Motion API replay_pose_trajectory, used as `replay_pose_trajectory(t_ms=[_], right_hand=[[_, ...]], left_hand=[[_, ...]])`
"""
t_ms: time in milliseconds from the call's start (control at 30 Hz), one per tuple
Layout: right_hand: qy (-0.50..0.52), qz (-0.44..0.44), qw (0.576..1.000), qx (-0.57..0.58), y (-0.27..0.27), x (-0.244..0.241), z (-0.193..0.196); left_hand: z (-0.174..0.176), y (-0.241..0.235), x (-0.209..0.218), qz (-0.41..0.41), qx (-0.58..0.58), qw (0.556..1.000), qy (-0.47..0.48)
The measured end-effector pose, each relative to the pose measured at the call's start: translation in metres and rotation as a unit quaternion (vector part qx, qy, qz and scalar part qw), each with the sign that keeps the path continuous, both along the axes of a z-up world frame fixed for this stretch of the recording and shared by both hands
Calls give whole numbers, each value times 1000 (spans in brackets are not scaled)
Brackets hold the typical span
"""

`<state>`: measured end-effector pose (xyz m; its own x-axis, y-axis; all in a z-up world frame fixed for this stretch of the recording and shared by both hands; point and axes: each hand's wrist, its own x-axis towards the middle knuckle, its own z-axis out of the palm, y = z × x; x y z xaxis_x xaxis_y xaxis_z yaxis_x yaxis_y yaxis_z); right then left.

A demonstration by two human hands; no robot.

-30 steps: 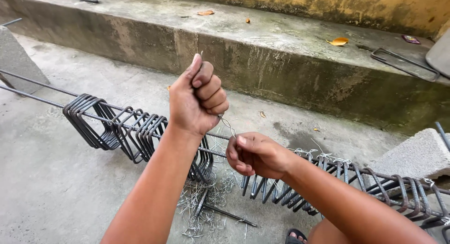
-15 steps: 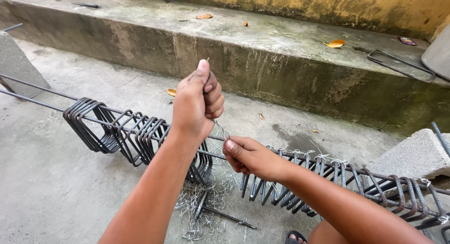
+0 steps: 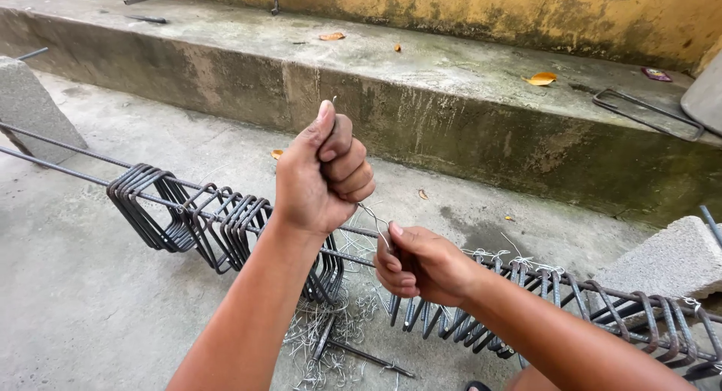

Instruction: The person sits on the floor and ties a rebar cage using wire and a manual rebar tying tool. They wrap the wire around the intersections of the rebar and twist it to secure the structure.

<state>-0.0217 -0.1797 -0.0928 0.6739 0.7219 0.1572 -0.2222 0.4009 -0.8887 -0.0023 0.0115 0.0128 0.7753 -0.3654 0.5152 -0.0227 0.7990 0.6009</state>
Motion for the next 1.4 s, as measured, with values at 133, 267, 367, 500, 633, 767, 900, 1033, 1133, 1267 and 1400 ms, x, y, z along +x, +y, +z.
replay_pose_trajectory(t_ms=[133,267,367,500,633,767,900,1033,1133,1267,1400], right_hand=[[4,-12,999,-30,-11,3,-4],[58,65,991,-104,-30,-1,9],[28,61,980,-188,-41,-1,30],[-110,-158,916,-352,-48,-5,52],[-227,-196,839,-454,-50,-3,36],[-276,-347,858,-260,-48,10,-9],[-299,-385,848,-207,-47,21,-23],[-304,-387,844,-211,-53,29,-19],[-231,-312,876,-286,-59,29,-11],[-233,-319,830,-395,-65,20,-12],[-246,-328,751,-518,-61,15,-1]], left_hand=[[-7,-12,6,-16,44,998,-32],[1,-26,-13,-27,154,985,-73],[2,-39,-12,-19,209,976,-62],[-21,-84,4,216,309,923,-69],[-28,-124,9,235,342,906,-80],[-40,-149,25,182,143,973,-9],[-49,-162,37,125,44,991,-7],[-50,-162,55,105,107,988,23],[-50,-166,53,145,229,962,8],[-40,-167,37,223,385,892,-82],[-53,-164,51,176,335,926,12]])
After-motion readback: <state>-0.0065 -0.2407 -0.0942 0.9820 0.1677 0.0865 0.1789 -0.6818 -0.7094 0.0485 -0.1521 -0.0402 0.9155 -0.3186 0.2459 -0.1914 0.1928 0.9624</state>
